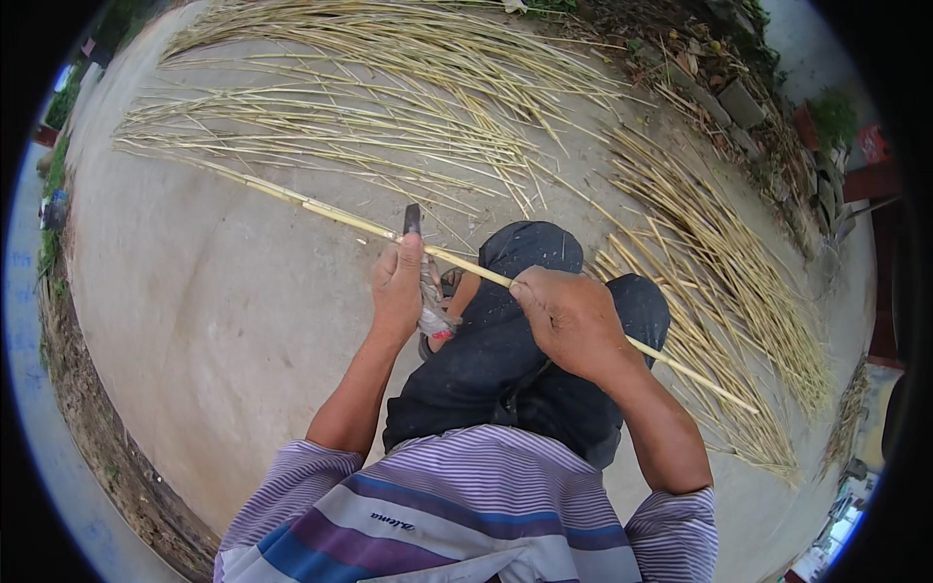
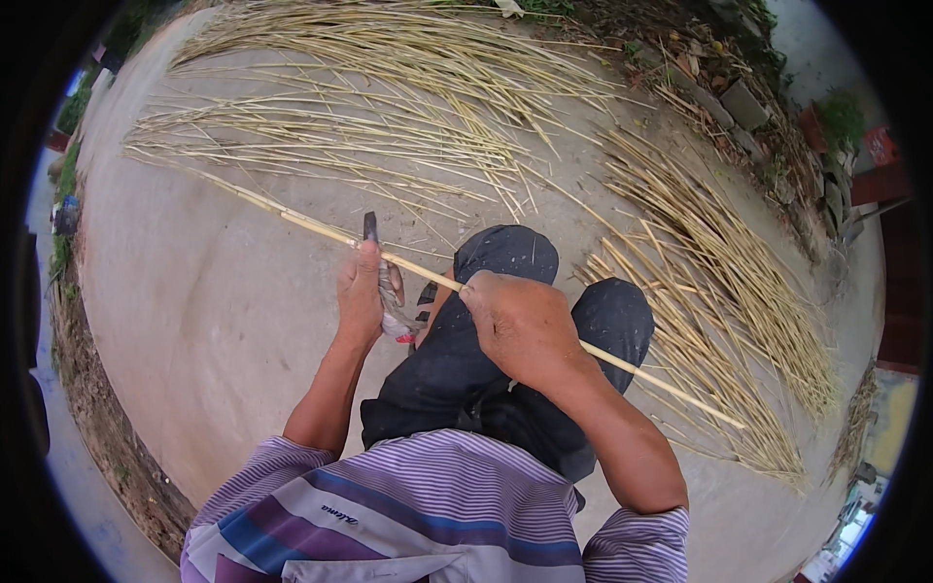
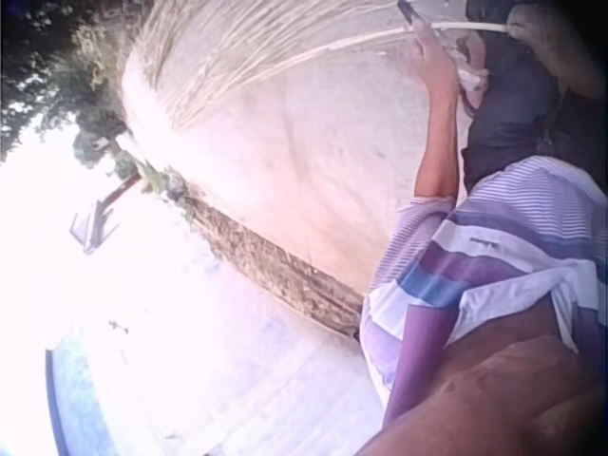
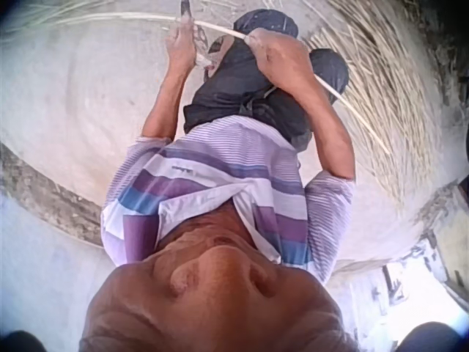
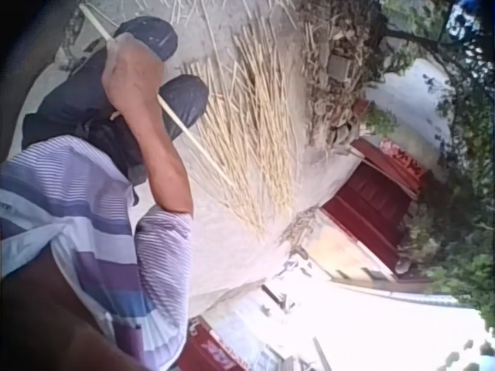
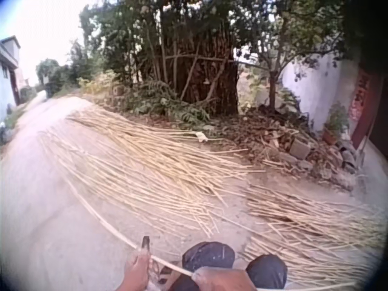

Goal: The person sits on a concrete surface and uses a knife to peel the outer layer off long, thin sticks. The person repeatedly picks up sticks, peels them, and places them on the ground.

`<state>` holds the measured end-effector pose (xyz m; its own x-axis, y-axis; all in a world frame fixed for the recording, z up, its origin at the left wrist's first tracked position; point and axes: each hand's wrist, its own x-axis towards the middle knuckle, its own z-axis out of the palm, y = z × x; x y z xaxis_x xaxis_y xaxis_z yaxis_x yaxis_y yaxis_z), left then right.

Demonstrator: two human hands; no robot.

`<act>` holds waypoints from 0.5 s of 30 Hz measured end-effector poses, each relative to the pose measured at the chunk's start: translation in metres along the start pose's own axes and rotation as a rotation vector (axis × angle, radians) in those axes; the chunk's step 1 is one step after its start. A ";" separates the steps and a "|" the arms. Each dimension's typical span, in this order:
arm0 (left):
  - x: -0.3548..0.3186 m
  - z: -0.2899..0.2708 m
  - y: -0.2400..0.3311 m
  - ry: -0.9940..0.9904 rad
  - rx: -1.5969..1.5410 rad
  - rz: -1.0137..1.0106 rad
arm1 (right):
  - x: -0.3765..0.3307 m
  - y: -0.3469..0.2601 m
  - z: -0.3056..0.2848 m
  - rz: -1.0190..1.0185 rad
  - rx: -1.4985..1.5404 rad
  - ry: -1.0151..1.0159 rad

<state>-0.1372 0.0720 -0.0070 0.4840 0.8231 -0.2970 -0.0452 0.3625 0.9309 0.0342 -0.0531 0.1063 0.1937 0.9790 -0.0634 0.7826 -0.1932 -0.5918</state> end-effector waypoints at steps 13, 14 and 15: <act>-0.025 0.033 -0.014 -0.044 0.058 0.091 | 0.004 0.000 0.018 0.039 0.100 -0.016; -0.026 0.034 -0.015 -0.052 0.116 0.102 | 0.004 -0.002 0.021 0.031 0.108 -0.003; -0.029 0.039 -0.015 -0.040 0.120 0.170 | 0.004 -0.003 0.023 0.025 0.115 0.010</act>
<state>-0.1166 0.0259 -0.0038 0.5125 0.8493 -0.1271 -0.0257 0.1631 0.9863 0.0193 -0.0474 0.0891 0.2184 0.9732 -0.0714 0.7043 -0.2078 -0.6788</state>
